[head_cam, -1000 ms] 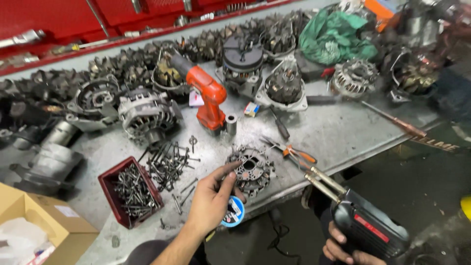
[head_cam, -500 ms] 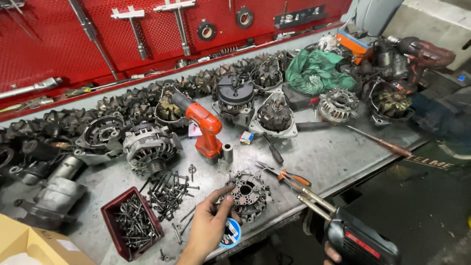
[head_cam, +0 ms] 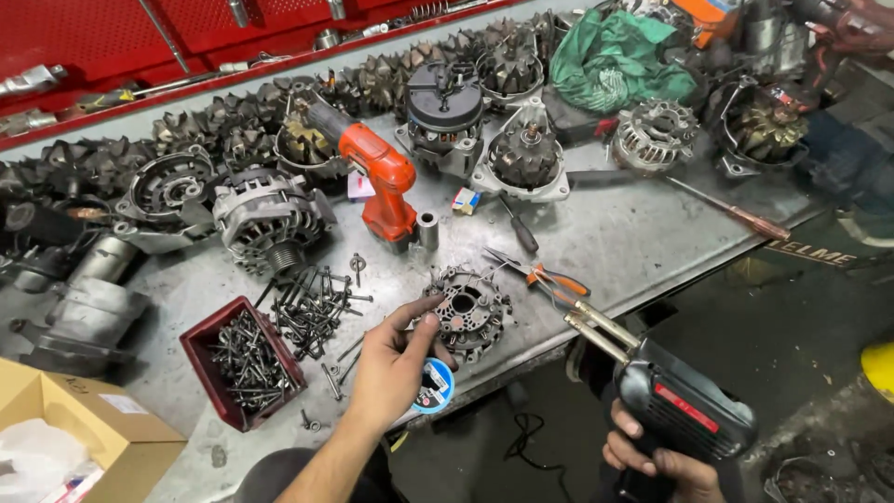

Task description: The person uses pliers to hold a small metal component on a workbench. They then use a soldering iron to apply heat and solder to the component, joining parts together.

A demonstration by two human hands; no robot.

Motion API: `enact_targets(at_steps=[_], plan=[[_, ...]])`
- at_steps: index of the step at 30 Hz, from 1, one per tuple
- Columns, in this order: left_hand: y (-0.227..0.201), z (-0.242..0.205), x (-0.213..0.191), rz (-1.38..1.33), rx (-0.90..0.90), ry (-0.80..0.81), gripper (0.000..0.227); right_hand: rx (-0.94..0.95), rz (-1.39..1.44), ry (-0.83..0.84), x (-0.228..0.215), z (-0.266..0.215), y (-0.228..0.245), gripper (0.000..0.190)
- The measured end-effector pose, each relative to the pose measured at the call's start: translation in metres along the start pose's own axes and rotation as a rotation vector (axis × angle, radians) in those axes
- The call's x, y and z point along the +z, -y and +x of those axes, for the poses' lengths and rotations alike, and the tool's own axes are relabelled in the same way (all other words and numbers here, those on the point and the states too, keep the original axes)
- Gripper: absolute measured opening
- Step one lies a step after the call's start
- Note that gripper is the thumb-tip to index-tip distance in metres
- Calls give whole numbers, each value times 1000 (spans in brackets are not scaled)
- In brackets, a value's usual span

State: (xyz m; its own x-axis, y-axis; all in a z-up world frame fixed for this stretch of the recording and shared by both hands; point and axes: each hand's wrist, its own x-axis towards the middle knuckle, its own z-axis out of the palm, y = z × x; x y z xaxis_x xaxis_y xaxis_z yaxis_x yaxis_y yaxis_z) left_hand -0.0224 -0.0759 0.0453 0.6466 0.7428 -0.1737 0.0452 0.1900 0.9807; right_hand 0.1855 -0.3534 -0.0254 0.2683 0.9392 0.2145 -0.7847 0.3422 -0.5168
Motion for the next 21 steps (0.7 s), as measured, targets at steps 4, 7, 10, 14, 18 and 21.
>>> enact_targets(at_steps=[4, 7, 10, 14, 18, 21], plan=[[-1, -1, 0, 17, 10, 2, 37, 2, -22, 17, -1, 0, 2, 78], [-3, -1, 1, 41, -6, 10, 38, -5, -27, 18, -5, -1, 2, 78], [-5, -2, 1, 31, -35, 12, 38, 1, -17, 2, -8, -2, 2, 77], [-9, -3, 2, 79, -19, 7, 39, -12, -22, -32, 0, -1, 3, 77], [-5, -3, 1, 71, -6, 3, 38, -11, -34, -49, 9, 0, 3, 76], [-11, -5, 3, 83, -18, 7, 39, -5, -30, -36, 7, 0, 4, 75]])
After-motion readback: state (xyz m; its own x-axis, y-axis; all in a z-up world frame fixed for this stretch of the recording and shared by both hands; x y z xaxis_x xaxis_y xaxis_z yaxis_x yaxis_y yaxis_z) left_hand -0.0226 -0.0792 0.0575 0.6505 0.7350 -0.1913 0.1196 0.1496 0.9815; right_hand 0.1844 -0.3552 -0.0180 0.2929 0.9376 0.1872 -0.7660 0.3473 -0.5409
